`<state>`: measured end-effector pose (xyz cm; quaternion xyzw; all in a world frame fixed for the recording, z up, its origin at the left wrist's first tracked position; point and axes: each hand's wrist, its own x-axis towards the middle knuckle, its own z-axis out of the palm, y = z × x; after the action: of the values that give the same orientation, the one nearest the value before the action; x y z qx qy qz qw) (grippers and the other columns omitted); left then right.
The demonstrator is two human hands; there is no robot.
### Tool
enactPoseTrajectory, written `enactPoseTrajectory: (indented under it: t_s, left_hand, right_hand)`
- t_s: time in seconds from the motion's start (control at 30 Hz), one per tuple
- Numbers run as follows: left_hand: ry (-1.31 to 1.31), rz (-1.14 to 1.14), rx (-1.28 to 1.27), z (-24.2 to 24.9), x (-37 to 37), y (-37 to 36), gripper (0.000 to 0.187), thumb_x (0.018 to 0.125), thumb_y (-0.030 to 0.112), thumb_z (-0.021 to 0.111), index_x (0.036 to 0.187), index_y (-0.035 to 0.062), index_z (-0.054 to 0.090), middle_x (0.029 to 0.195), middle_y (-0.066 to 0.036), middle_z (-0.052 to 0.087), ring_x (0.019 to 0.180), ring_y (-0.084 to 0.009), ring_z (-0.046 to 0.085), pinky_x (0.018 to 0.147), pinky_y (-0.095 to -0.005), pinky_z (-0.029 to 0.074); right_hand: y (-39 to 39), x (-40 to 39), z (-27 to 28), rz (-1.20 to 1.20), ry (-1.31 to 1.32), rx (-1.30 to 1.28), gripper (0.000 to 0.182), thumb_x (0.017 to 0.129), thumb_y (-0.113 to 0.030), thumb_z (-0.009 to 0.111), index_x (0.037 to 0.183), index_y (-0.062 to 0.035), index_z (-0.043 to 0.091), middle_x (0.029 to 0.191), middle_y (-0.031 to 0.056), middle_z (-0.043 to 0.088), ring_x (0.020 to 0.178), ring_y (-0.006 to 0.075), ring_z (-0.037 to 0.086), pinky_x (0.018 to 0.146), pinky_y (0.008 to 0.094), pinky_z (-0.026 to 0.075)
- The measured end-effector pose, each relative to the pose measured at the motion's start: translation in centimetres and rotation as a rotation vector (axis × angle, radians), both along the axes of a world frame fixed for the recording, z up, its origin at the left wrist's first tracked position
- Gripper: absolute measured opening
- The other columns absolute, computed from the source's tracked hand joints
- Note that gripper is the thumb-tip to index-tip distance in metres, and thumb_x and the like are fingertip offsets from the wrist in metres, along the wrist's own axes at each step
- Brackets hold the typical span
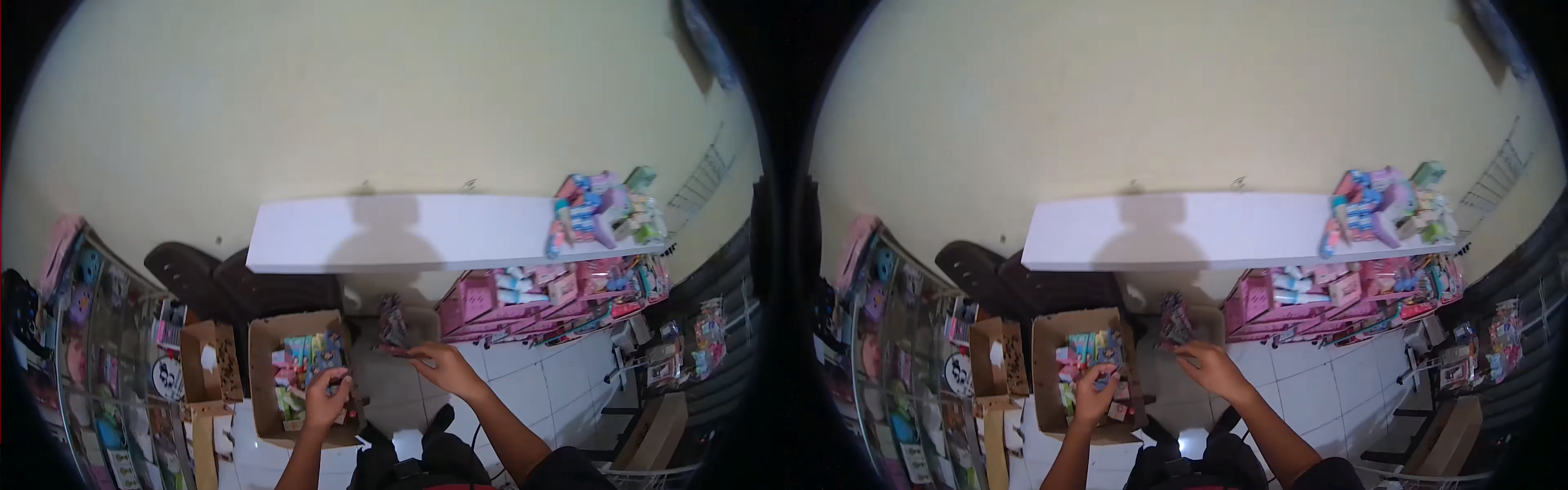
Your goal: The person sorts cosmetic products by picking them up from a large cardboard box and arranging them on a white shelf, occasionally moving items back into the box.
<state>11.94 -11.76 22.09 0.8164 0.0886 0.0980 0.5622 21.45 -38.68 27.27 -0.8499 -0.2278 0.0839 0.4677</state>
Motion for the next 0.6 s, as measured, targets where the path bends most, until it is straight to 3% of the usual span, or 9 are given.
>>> enactPoseTrajectory:
  t_s: [0.2, 0.27, 0.43, 0.5, 0.6]
  left_hand:
    - [-0.097, -0.100, -0.023, 5.8, 2.8, -7.5, 0.018, 0.089, 0.010, 0.075, 0.104, 0.0008, 0.071, 0.097, -0.009, 0.072, 0.092, -0.0178, 0.067, 0.083, -0.0306, 0.051]
    - [-0.127, -0.124, -0.016, 5.2, 3.9, -10.1, 0.019, 0.088, 0.010, 0.075, 0.104, 0.0008, 0.071, 0.096, -0.009, 0.072, 0.091, -0.0175, 0.067, 0.082, -0.0307, 0.052]
    - [-0.198, -0.177, -0.068, 7.8, 6.5, -17.7, 0.019, 0.088, 0.011, 0.076, 0.103, 0.0011, 0.071, 0.095, -0.009, 0.072, 0.085, -0.0181, 0.068, 0.078, -0.0312, 0.053]
    - [-0.334, -0.223, 0.059, 9.0, 7.7, -20.5, 0.019, 0.088, 0.011, 0.076, 0.103, 0.0012, 0.072, 0.096, -0.010, 0.072, 0.082, -0.0200, 0.069, 0.074, -0.0319, 0.054]
    - [-0.272, -0.267, 0.126, 11.4, 9.5, -23.8, 0.020, 0.087, 0.012, 0.076, 0.104, 0.0017, 0.071, 0.098, -0.011, 0.072, 0.084, -0.0214, 0.070, 0.075, -0.0330, 0.054]
  right_hand:
    - [-8.8, -1.4, 5.4, -0.160, -0.150, 0.069, 0.022, 0.090, -0.012, 0.071, 0.109, -0.0007, 0.070, 0.105, 0.0153, 0.071, 0.096, 0.0289, 0.071, 0.081, 0.0372, 0.056]
    - [-11.7, -1.7, 7.1, -0.235, -0.073, 0.083, 0.022, 0.090, -0.011, 0.072, 0.108, 0.0001, 0.069, 0.104, 0.0148, 0.071, 0.093, 0.0259, 0.071, 0.079, 0.0351, 0.056]
    - [-19.4, -1.8, 10.0, -0.342, -0.158, 0.106, 0.023, 0.089, -0.012, 0.073, 0.108, 0.0001, 0.070, 0.102, 0.0141, 0.071, 0.091, 0.0251, 0.071, 0.077, 0.0342, 0.055]
    - [-22.6, -1.5, 11.1, -0.371, -0.200, 0.062, 0.023, 0.089, -0.011, 0.073, 0.108, -0.0001, 0.070, 0.102, 0.0138, 0.071, 0.090, 0.0253, 0.071, 0.077, 0.0341, 0.055]
    - [-26.2, -0.6, 13.0, -0.361, -0.322, 0.069, 0.022, 0.088, -0.010, 0.073, 0.108, -0.0004, 0.071, 0.101, 0.0143, 0.071, 0.091, 0.0261, 0.070, 0.078, 0.0347, 0.055]
